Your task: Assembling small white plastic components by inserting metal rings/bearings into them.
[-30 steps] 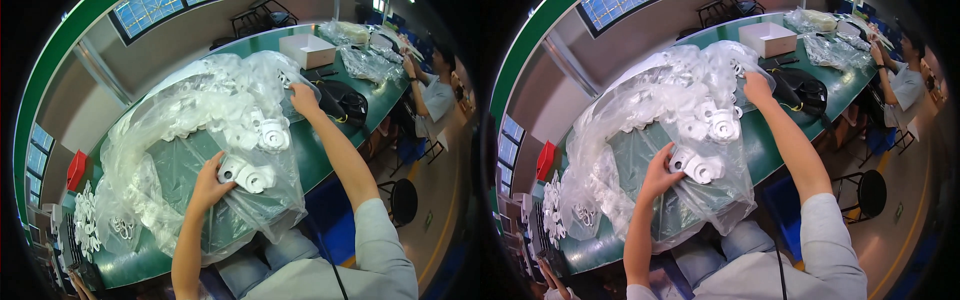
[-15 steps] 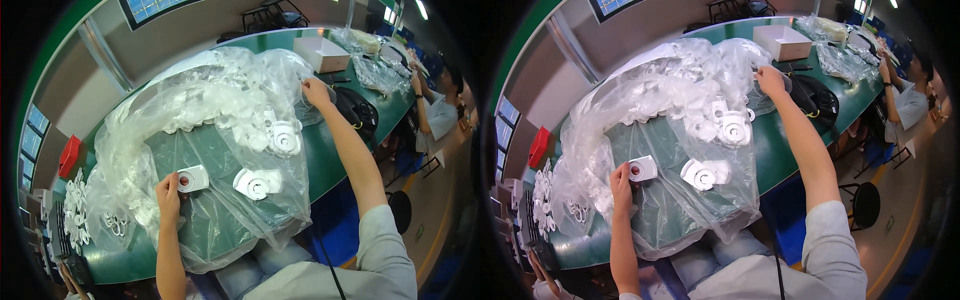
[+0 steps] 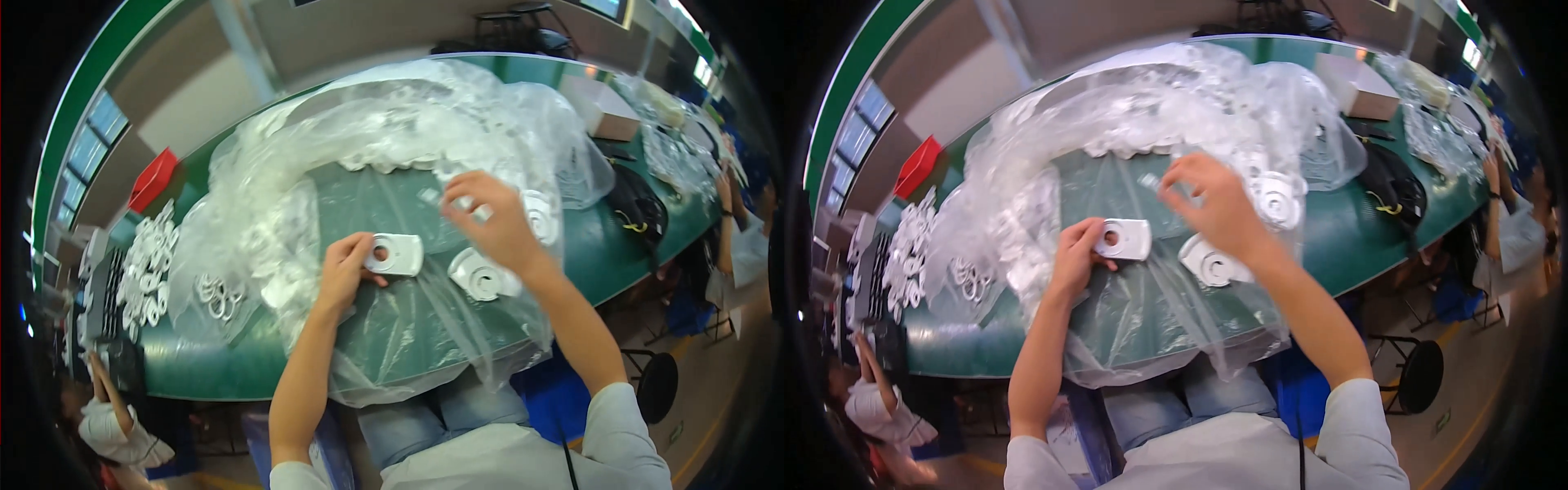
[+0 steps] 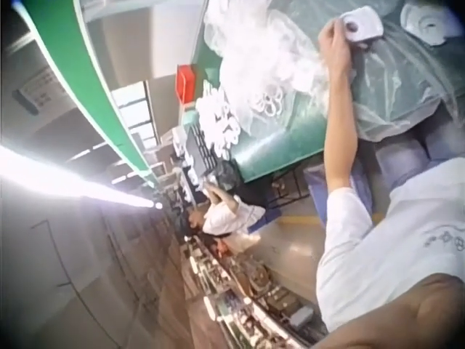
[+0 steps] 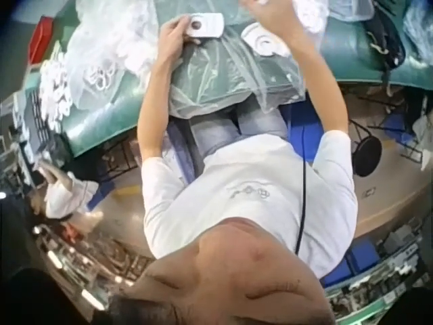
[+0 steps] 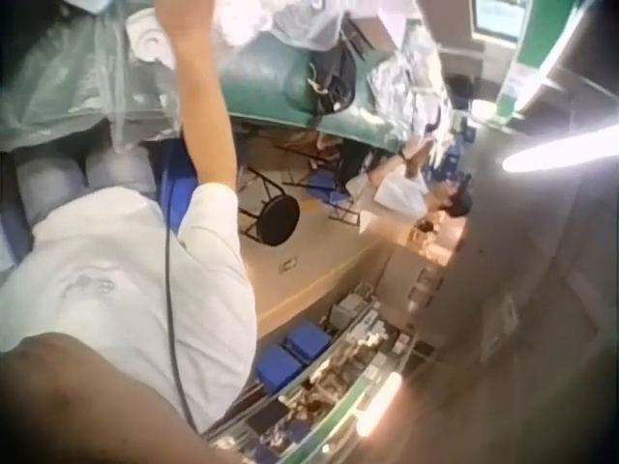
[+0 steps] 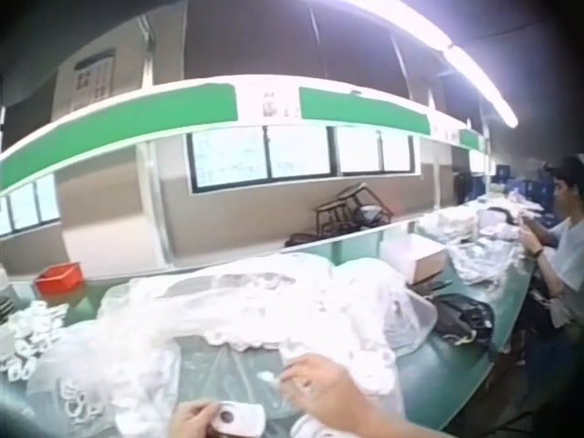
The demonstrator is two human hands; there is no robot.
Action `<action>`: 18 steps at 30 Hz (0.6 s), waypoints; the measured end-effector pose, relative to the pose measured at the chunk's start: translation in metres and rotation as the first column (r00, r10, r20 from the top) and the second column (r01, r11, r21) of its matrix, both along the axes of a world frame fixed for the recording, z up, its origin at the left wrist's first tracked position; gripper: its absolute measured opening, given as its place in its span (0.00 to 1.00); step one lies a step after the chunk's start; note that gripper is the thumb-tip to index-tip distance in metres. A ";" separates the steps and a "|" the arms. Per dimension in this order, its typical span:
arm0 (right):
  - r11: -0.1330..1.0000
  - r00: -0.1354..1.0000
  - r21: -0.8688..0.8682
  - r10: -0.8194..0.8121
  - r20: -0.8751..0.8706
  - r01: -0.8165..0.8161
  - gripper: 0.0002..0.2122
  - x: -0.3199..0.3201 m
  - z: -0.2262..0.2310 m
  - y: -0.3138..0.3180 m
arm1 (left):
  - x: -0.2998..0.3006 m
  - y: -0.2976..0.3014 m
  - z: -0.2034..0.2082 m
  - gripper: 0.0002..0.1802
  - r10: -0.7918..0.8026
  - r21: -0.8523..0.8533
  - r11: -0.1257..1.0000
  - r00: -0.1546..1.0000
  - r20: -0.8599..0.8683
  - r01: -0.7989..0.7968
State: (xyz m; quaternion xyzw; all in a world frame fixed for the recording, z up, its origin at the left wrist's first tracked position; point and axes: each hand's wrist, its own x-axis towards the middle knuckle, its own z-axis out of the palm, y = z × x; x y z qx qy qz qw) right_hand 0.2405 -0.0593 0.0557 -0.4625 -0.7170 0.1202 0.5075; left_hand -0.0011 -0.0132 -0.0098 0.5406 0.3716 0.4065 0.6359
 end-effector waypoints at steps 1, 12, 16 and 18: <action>0.989 0.975 0.148 -0.021 0.223 -0.012 0.05 -0.025 -0.011 0.002 | -0.002 -0.001 -0.001 0.15 0.003 -0.030 1.000 1.000 0.015 -0.002; 0.991 0.979 0.057 0.106 0.177 -0.118 0.06 -0.084 -0.044 0.018 | -0.015 0.001 0.008 0.14 0.023 0.007 1.000 0.990 0.139 -0.024; 0.819 0.940 -0.466 0.254 -0.228 -0.334 0.10 -0.084 -0.036 0.032 | -0.025 0.002 0.017 0.10 0.011 0.145 0.989 0.998 0.058 -0.020; 0.417 0.821 -0.708 0.308 -0.480 -0.570 0.12 -0.082 -0.021 0.031 | -0.031 0.004 0.017 0.08 0.011 0.218 0.976 1.000 -0.023 -0.006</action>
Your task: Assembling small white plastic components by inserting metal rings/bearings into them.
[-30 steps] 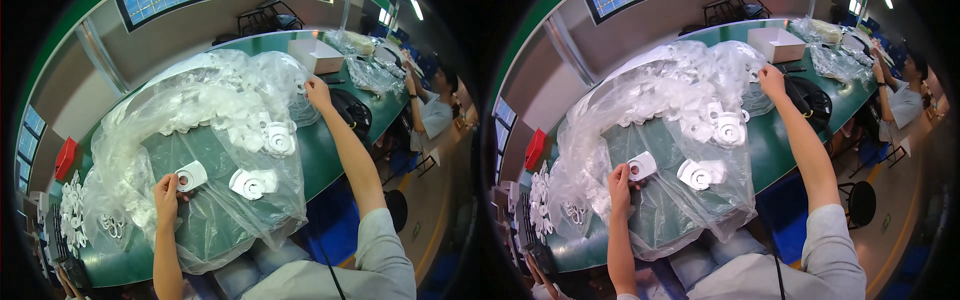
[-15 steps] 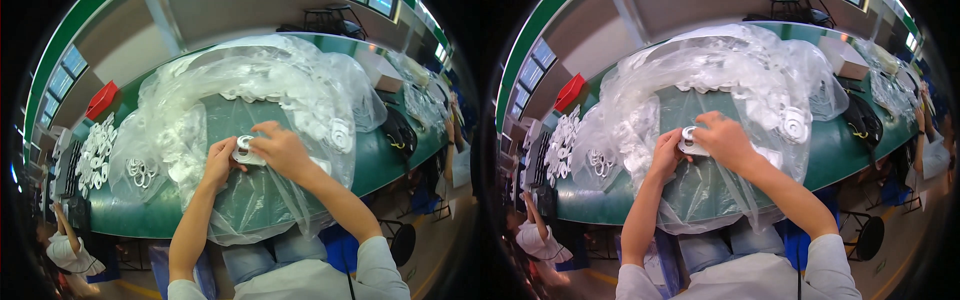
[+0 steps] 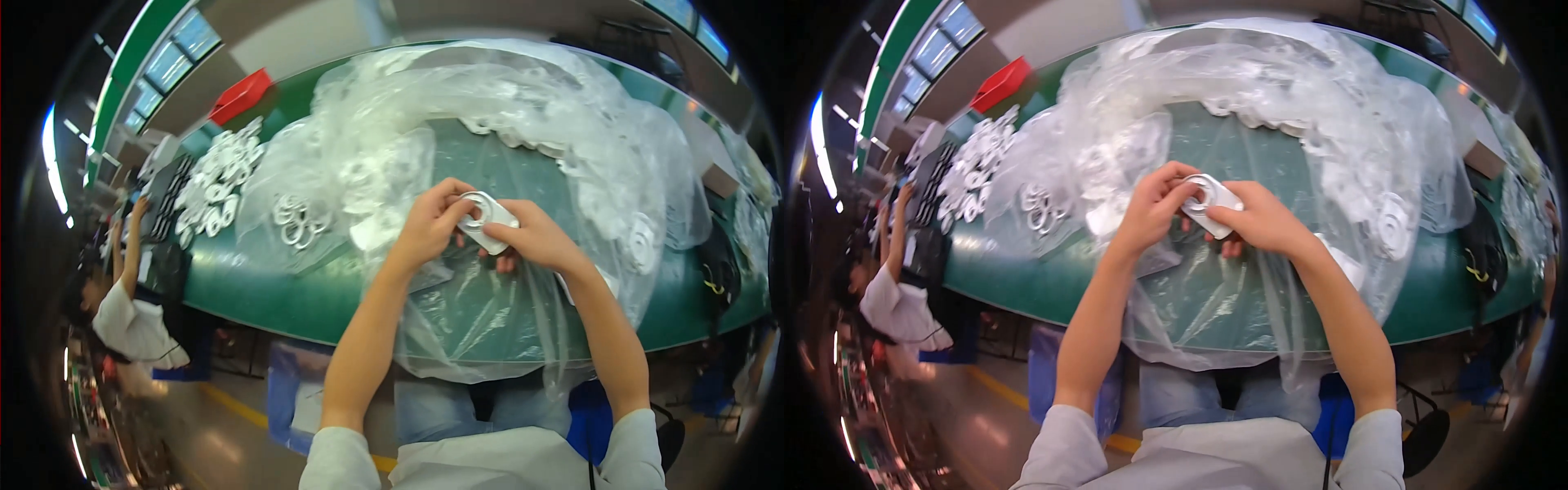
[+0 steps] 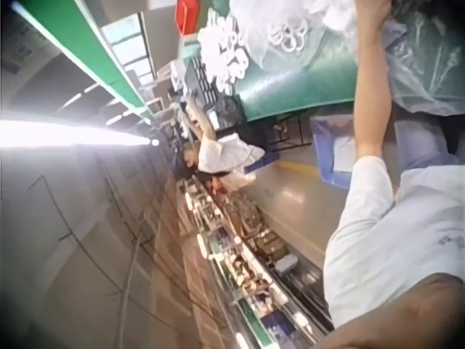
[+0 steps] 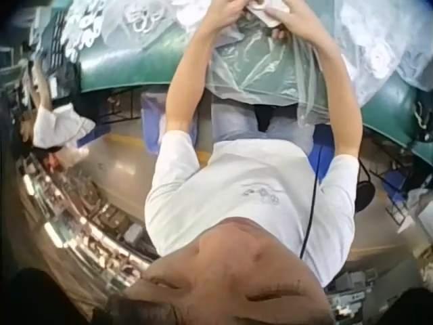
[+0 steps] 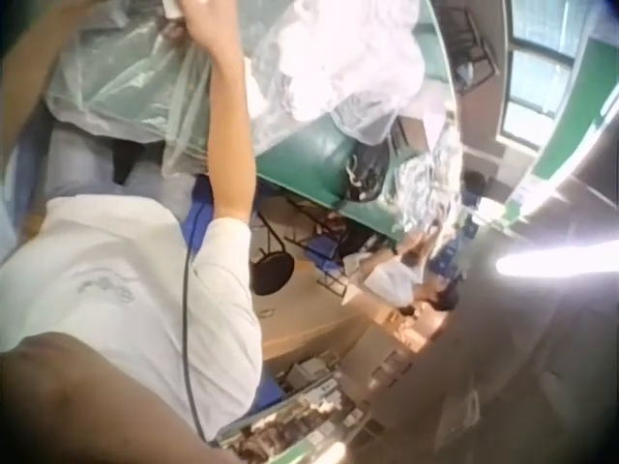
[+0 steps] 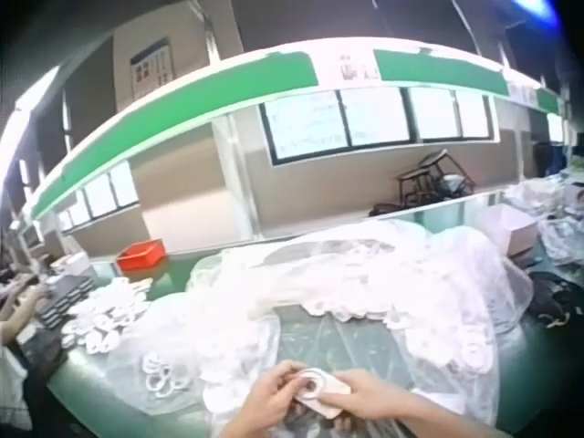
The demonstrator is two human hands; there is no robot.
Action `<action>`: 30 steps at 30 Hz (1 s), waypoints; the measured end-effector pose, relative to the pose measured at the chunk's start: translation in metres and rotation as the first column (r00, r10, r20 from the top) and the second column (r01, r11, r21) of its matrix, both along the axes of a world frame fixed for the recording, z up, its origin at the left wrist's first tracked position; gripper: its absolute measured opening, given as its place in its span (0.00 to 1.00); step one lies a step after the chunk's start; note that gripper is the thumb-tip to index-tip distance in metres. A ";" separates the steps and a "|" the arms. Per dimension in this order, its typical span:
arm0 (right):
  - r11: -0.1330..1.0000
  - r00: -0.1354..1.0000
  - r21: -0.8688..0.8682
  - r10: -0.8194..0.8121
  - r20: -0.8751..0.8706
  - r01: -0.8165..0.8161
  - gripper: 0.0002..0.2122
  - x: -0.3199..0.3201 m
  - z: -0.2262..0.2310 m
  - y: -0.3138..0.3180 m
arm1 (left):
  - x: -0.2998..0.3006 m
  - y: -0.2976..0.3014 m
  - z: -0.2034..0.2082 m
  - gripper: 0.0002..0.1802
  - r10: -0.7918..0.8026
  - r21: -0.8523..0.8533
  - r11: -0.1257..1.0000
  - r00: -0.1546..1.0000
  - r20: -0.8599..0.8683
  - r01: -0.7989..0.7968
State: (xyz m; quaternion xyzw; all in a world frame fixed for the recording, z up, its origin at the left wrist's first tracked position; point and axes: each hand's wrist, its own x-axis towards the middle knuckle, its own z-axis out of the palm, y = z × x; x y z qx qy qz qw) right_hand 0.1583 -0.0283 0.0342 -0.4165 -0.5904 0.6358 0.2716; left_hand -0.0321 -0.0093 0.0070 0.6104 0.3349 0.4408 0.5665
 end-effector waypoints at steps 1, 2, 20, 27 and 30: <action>1.000 1.000 0.000 0.023 -0.014 -0.023 0.12 -0.005 -0.002 -0.002 | -0.001 -0.001 0.001 0.08 0.015 0.008 1.000 0.998 -0.053 -0.015; 1.000 1.000 -0.012 -0.017 0.013 0.017 0.11 -0.010 -0.003 -0.005 | -0.005 -0.003 0.005 0.08 0.030 0.017 0.999 0.994 -0.106 -0.028; 0.991 0.952 -0.115 -0.099 -0.291 0.068 0.11 -0.030 -0.029 -0.005 | -0.215 -0.050 -0.017 0.10 0.842 0.817 0.536 0.206 -0.499 -0.211; 0.987 0.936 -0.136 -0.131 -0.326 0.091 0.12 -0.026 -0.031 -0.007 | -0.235 -0.043 0.025 0.11 0.789 0.067 0.604 0.585 -0.189 -0.794; 0.986 0.929 -0.136 -0.140 -0.343 0.098 0.12 -0.022 -0.034 -0.006 | -0.210 -0.037 0.030 0.11 0.754 0.053 0.653 0.642 -0.143 -0.755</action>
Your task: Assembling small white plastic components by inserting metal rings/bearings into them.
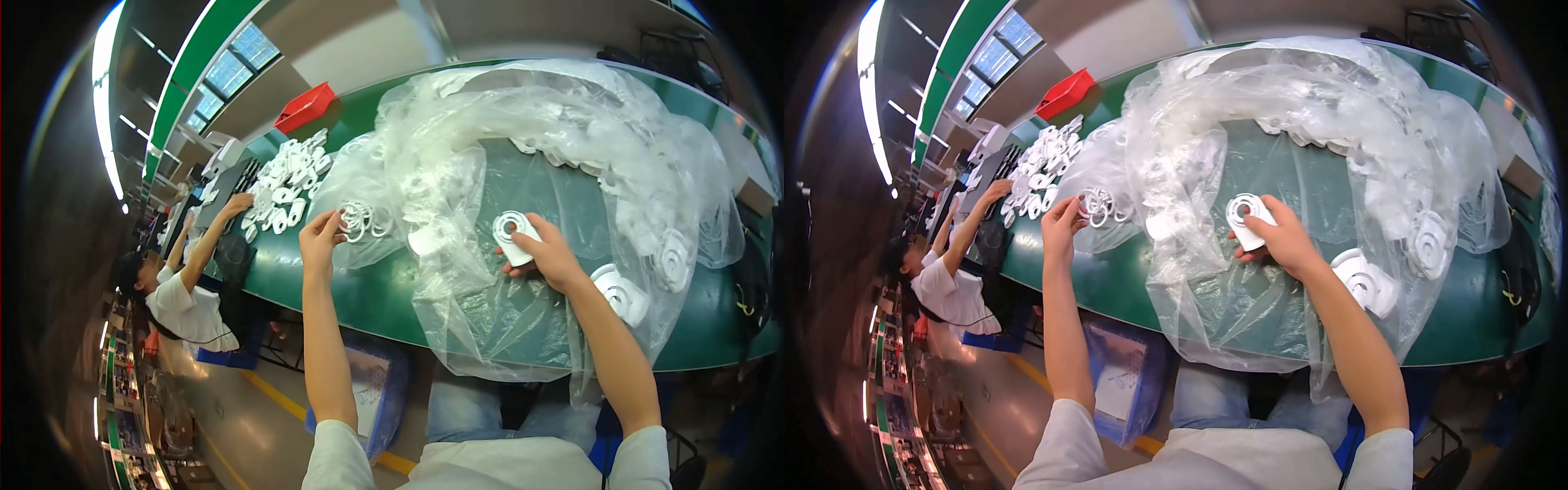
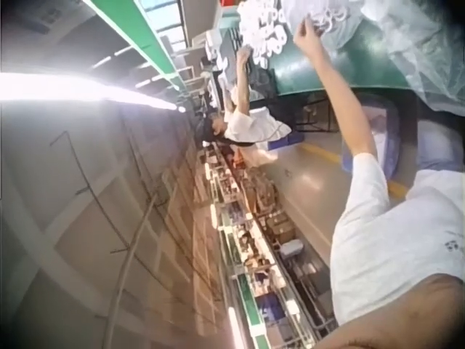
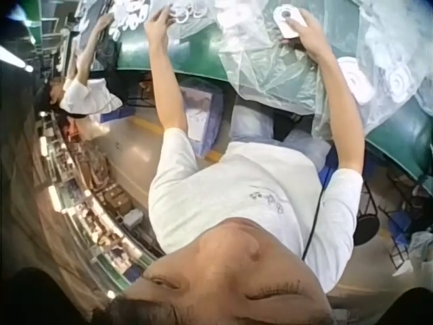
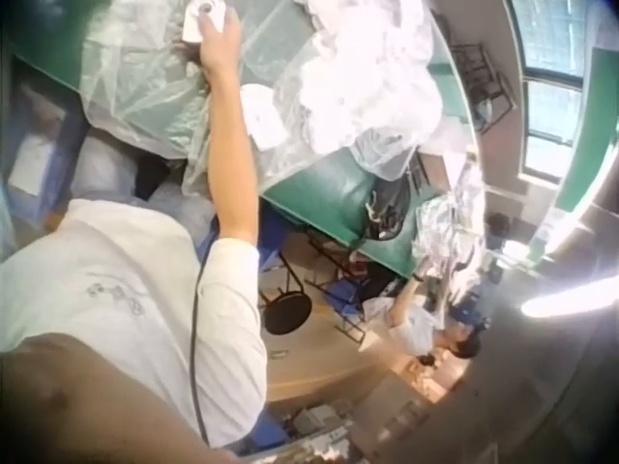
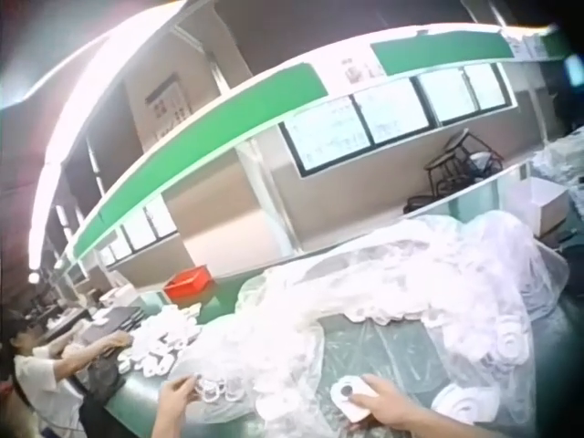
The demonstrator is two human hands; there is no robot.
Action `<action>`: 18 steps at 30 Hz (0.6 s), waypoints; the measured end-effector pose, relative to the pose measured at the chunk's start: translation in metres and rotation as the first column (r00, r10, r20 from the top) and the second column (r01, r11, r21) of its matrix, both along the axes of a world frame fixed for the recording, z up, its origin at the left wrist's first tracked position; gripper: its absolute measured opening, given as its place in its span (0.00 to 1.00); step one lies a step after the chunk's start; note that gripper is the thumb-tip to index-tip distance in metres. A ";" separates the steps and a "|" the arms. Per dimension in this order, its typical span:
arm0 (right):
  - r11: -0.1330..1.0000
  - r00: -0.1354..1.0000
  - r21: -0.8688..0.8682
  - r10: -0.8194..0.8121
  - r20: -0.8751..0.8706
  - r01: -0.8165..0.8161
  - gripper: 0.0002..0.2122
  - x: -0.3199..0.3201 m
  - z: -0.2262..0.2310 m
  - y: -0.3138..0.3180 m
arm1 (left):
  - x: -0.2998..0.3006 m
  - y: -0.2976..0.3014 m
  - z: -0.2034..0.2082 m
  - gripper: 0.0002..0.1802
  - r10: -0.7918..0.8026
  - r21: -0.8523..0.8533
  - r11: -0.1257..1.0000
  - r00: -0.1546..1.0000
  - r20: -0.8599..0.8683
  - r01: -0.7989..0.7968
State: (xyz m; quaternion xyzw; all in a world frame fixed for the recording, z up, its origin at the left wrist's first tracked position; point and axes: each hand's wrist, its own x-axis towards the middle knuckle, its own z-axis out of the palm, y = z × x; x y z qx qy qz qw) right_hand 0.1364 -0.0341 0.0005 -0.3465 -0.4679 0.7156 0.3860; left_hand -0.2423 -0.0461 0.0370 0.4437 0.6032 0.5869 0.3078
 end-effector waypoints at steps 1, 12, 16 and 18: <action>1.000 1.000 0.004 0.006 -0.004 -0.006 0.12 0.000 0.001 0.000 | 0.013 0.003 0.001 0.11 -0.044 0.019 0.999 0.999 0.002 0.044; 0.998 0.996 -0.053 0.020 -0.092 -0.025 0.14 -0.002 -0.003 0.005 | 0.179 0.060 0.004 0.15 -0.559 0.106 0.821 0.827 -0.051 0.561; 0.997 0.994 -0.072 0.011 -0.112 -0.019 0.14 0.000 -0.003 0.005 | 0.189 0.053 -0.013 0.16 -0.549 0.080 0.831 0.834 -0.051 0.551; 0.997 0.994 -0.073 0.015 -0.107 -0.023 0.16 0.003 0.000 0.004 | 0.191 0.052 -0.019 0.12 -0.530 0.063 0.845 0.848 -0.018 0.530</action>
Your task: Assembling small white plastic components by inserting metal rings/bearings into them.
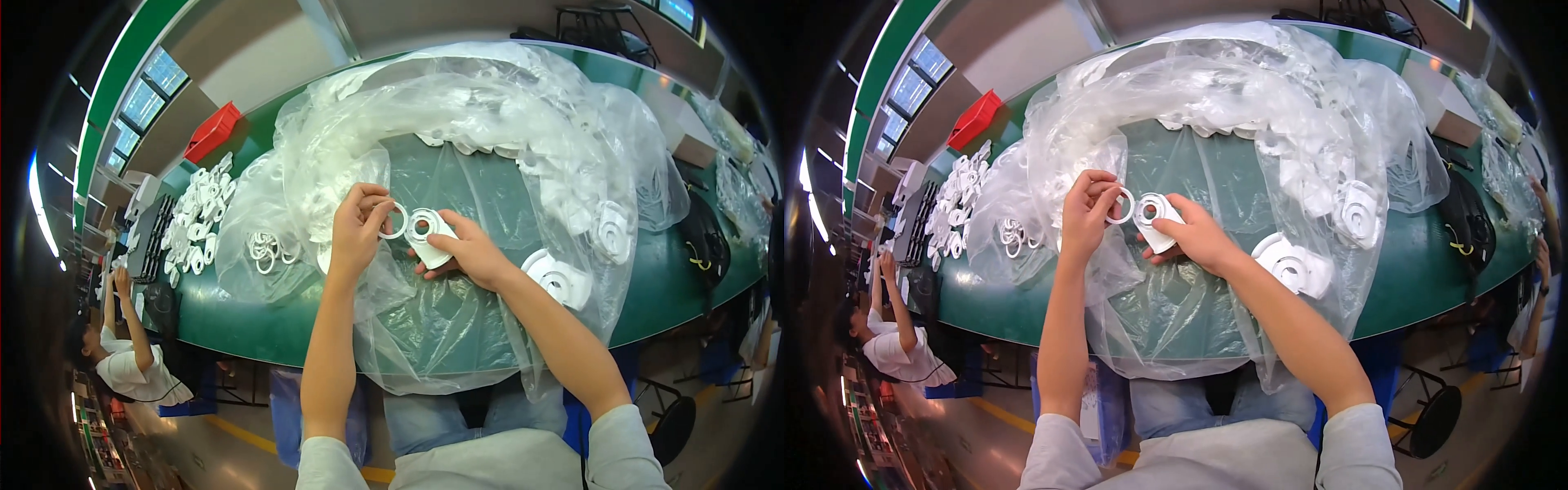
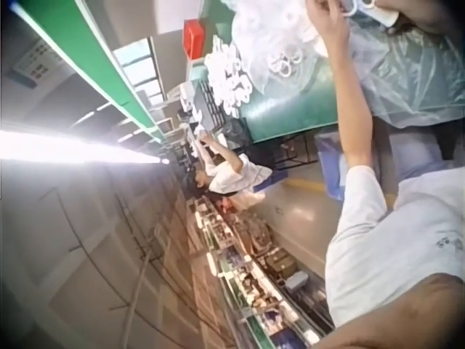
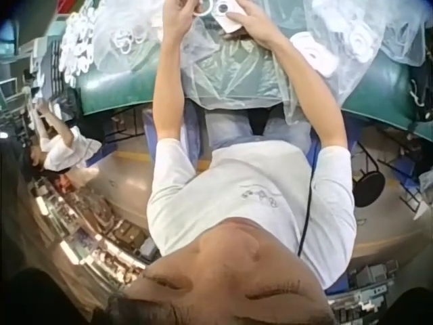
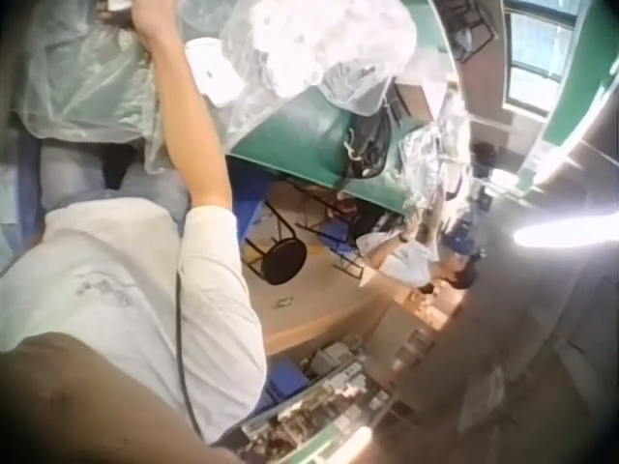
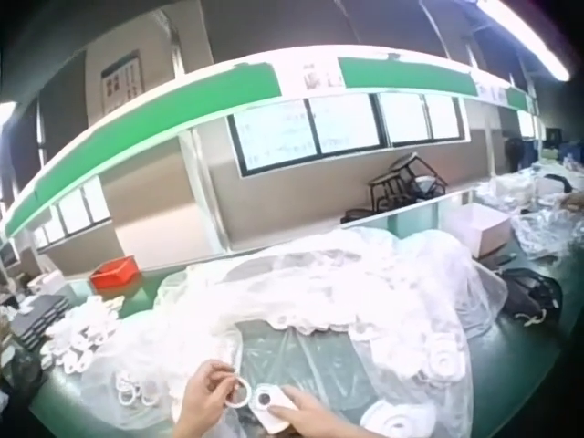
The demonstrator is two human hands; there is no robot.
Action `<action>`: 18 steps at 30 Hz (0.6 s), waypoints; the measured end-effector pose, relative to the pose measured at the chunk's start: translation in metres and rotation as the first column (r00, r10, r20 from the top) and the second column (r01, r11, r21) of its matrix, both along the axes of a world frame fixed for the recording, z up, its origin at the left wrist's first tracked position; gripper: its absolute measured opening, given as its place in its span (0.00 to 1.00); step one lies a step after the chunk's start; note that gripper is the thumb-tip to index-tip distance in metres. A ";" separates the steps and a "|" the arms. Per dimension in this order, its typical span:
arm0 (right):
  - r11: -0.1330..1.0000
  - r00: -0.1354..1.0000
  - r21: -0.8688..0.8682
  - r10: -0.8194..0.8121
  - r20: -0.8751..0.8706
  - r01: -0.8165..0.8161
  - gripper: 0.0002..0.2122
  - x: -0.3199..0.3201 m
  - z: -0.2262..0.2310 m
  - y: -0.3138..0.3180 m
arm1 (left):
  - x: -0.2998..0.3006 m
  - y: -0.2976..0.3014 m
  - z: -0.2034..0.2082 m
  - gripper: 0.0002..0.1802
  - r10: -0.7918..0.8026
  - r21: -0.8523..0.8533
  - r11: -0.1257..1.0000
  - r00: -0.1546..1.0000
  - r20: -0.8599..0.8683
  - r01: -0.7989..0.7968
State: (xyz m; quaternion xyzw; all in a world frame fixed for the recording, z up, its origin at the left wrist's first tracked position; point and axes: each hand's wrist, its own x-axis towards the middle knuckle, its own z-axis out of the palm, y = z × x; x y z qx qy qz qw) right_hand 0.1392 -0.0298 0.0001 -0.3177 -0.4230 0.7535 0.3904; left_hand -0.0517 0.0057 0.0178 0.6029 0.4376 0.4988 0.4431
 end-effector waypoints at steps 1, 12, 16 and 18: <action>1.000 1.000 -0.004 0.003 0.003 -0.003 0.16 0.000 0.000 0.000 | 0.000 0.000 0.000 0.12 0.003 -0.004 1.000 1.000 0.003 -0.003; 0.997 0.998 0.043 0.060 -0.013 -0.060 0.23 -0.001 -0.002 0.001 | 0.011 -0.009 -0.002 0.03 0.038 0.083 0.996 0.998 -0.049 -0.034; 0.996 0.997 0.035 0.081 -0.018 -0.081 0.24 0.000 -0.001 0.001 | 0.009 -0.007 -0.004 0.05 0.014 0.280 0.960 0.988 -0.153 0.030; 0.994 0.994 0.047 0.104 -0.018 -0.103 0.24 0.000 0.000 0.000 | 0.009 -0.006 -0.005 0.06 0.017 0.298 0.954 0.984 -0.178 0.037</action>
